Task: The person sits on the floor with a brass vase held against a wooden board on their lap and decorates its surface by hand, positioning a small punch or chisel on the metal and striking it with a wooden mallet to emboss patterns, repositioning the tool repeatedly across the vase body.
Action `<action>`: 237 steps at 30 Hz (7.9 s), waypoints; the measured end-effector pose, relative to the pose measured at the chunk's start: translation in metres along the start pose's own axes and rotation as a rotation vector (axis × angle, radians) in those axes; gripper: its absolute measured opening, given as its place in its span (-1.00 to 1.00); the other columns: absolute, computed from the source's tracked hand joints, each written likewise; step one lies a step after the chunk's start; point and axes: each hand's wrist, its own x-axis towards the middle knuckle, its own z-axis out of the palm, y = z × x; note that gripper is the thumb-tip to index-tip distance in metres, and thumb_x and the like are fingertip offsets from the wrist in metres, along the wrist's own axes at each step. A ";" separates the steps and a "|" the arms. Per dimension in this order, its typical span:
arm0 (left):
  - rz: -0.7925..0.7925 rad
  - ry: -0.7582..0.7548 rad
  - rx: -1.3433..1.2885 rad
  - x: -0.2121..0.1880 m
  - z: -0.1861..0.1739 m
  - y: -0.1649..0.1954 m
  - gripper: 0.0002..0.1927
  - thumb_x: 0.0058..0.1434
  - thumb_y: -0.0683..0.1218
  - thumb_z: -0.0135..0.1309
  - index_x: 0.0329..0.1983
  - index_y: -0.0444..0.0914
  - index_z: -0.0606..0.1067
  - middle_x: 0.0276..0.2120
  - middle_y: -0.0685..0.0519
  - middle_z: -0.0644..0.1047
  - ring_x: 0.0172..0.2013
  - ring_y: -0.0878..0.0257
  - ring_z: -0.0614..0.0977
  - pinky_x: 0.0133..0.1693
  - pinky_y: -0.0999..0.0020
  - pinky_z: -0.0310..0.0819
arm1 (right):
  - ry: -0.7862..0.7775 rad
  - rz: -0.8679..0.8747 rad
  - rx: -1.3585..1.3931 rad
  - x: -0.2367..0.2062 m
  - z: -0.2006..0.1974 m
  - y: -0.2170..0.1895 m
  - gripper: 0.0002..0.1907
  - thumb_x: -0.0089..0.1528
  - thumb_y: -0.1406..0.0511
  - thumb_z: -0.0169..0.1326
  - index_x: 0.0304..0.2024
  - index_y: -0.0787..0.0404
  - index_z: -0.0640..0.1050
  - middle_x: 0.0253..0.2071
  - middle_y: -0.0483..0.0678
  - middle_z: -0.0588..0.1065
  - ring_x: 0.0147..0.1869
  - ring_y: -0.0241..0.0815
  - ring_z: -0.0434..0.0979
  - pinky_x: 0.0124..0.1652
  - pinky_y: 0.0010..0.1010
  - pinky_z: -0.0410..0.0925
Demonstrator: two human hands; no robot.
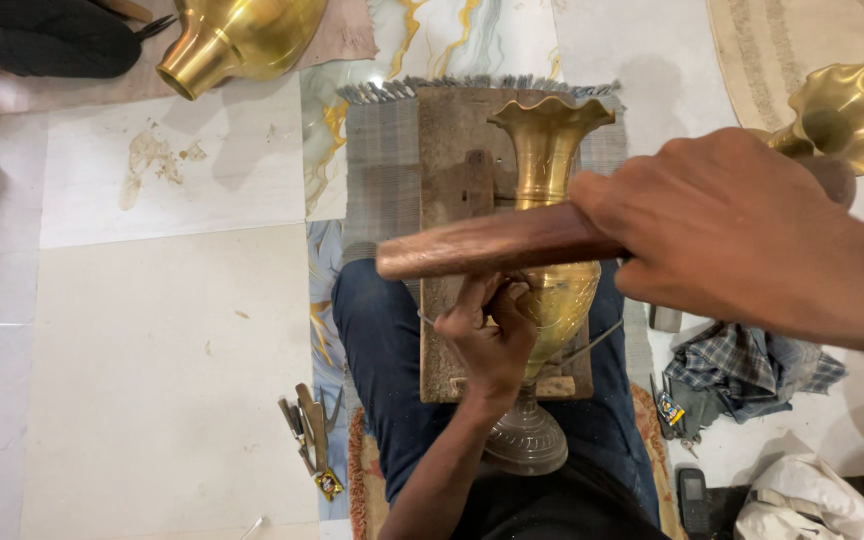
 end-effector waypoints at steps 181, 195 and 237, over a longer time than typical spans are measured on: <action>0.044 -0.692 -0.588 0.060 -0.018 -0.041 -0.62 0.17 -0.48 0.00 -0.05 -0.28 0.58 -0.21 0.02 0.69 -0.19 0.19 0.77 -0.09 0.38 0.78 | 1.063 0.369 1.450 -0.022 0.345 -0.112 -0.69 0.16 0.29 0.35 -0.13 0.32 0.59 -0.34 -0.04 0.60 -0.34 -0.29 0.57 -0.24 -0.43 0.44; 0.173 -0.535 -0.243 0.033 -0.026 -0.036 -0.57 0.22 -0.45 -0.06 0.12 -0.36 0.55 -0.02 -0.11 0.66 -0.10 0.16 0.76 -0.02 0.40 0.75 | 0.516 0.200 1.040 -0.012 0.167 0.003 -0.64 0.05 0.21 0.39 -0.18 0.20 0.59 -0.62 0.01 0.51 -0.59 -0.12 0.52 -0.47 -0.26 0.42; 0.058 0.055 -0.144 -0.032 -0.002 -0.033 -0.69 0.20 -0.42 0.05 0.02 -0.44 0.50 -0.25 -0.08 0.67 -0.25 0.20 0.76 -0.20 0.44 0.74 | 0.112 -0.072 0.129 -0.001 -0.004 -0.005 -0.56 0.01 0.21 0.24 -0.06 -0.02 0.48 -0.41 -0.18 0.57 -0.38 -0.13 0.62 -0.36 -0.23 0.44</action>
